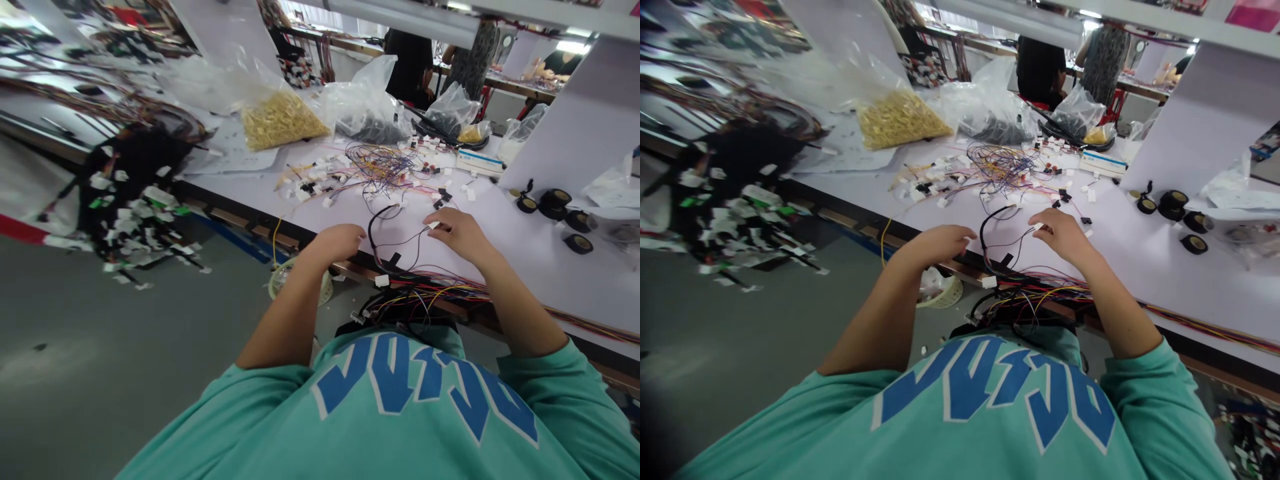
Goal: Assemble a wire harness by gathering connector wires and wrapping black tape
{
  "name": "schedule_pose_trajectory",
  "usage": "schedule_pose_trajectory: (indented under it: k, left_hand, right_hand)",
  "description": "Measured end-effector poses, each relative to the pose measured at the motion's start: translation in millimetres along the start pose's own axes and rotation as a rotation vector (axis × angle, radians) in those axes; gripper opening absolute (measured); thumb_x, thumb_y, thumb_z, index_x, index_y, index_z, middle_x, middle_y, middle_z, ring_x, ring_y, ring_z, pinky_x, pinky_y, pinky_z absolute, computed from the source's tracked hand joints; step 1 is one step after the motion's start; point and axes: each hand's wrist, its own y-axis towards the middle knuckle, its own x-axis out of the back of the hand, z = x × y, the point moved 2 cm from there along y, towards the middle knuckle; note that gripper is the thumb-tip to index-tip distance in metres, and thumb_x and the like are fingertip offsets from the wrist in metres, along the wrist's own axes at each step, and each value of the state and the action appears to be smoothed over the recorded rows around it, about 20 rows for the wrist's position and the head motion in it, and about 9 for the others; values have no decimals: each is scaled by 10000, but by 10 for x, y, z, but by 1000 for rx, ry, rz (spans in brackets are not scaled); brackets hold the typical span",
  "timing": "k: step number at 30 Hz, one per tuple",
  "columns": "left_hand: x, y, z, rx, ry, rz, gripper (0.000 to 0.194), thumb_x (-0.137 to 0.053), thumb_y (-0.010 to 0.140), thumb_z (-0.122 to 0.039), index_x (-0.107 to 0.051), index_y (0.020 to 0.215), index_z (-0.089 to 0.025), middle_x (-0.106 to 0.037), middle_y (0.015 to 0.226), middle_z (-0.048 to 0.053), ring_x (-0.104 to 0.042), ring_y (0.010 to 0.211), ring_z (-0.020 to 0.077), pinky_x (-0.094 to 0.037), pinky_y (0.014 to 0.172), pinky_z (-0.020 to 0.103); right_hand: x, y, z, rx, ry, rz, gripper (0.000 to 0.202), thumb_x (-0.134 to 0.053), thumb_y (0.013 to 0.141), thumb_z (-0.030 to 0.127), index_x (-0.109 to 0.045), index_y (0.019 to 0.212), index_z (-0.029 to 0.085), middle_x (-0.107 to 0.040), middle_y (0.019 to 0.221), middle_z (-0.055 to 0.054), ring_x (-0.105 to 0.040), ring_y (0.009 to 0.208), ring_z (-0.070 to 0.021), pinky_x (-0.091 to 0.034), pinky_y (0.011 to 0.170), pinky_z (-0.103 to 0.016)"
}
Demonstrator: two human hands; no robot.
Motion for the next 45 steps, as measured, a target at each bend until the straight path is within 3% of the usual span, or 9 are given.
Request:
schedule_pose_trajectory:
  k: [4, 8, 12, 16, 26, 32, 36, 39, 45]
  left_hand:
    - [168, -99, -218, -178, -372, -284, 400, -529, 754, -293, -576, 1128, -160, -668, 914, 63, -604, 832, 185, -438, 774, 290]
    - [33, -17, -508, -488, -946, -10, 352, -678, 662, -302, -591, 952, -124, -650, 757, 40, -612, 710, 141, -473, 714, 282]
    - [-104, 117, -552, -381, -1333, 195, 180, -679, 671, -219, -545, 739, -120, -562, 558, -34, -574, 499, 82, -496, 593, 250]
    - [-124, 152, -508, -303, -1443, 276, 208, -701, 663, -184, -526, 758, -122, -559, 540, -52, -522, 382, 60, -460, 447, 212]
    - [-214, 188, -470, -165, -1378, -175, 41, -509, 784, -131, -549, 785, -123, -528, 528, -65, -373, 281, 10, -215, 299, 153]
    - [-242, 222, -491, -99, -1275, -226, 139, -433, 794, -78, -563, 766, -118, -512, 479, -64, -325, 294, 4, -190, 324, 147]
    - [-253, 295, -497, -66, -1380, -246, 124, -459, 782, -98, -502, 670, -129, -503, 463, -65, -280, 279, -4, -152, 316, 147]
    - [-267, 342, -476, -43, -1462, -256, 119, -476, 772, -113, -455, 660, -147, -530, 475, -61, -269, 264, -1, -144, 307, 148]
    - [-293, 363, -475, -39, -1571, -241, 112, -517, 724, -114, -464, 631, -147, -563, 517, -39, -361, 293, 18, -217, 309, 157]
  right_hand:
    - [87, 97, 172, 165, 84, -40, 181, -593, 724, 135, -662, 883, 187, -655, 904, -32, -597, 692, -117, -471, 730, -286]
    - [143, 220, 280, 236, 251, -36, 138, -595, 694, 129, -662, 794, 196, -646, 841, -10, -573, 638, -99, -469, 671, -267]
    - [143, 351, 236, 189, 456, 15, 96, -638, 656, 176, -653, 749, 194, -628, 741, 13, -550, 607, -92, -461, 625, -258]
    - [73, 463, 114, 57, 640, 90, 155, -677, 611, 199, -656, 764, 190, -602, 650, 31, -545, 616, -94, -460, 633, -261]
    - [-180, 746, -34, -233, 891, -6, 147, -602, 613, 65, -662, 684, 180, -581, 568, 48, -526, 561, -74, -465, 657, -257]
    - [-299, 852, -57, -268, 789, -50, 188, -579, 620, 33, -666, 721, 165, -576, 579, 38, -501, 552, -77, -467, 650, -260]
    - [-200, 832, -158, -232, 685, -79, 290, -542, 692, 89, -644, 951, 168, -641, 807, -13, -576, 664, -99, -484, 708, -279]
    - [-22, 676, -380, -247, 308, -103, 344, -496, 707, 64, -617, 1010, 170, -649, 971, -57, -608, 800, -142, -475, 767, -309]
    - [-91, 216, -729, -155, -352, 201, 335, -513, 695, 28, -615, 979, 174, -668, 1011, -94, -599, 974, -233, -432, 865, -371]
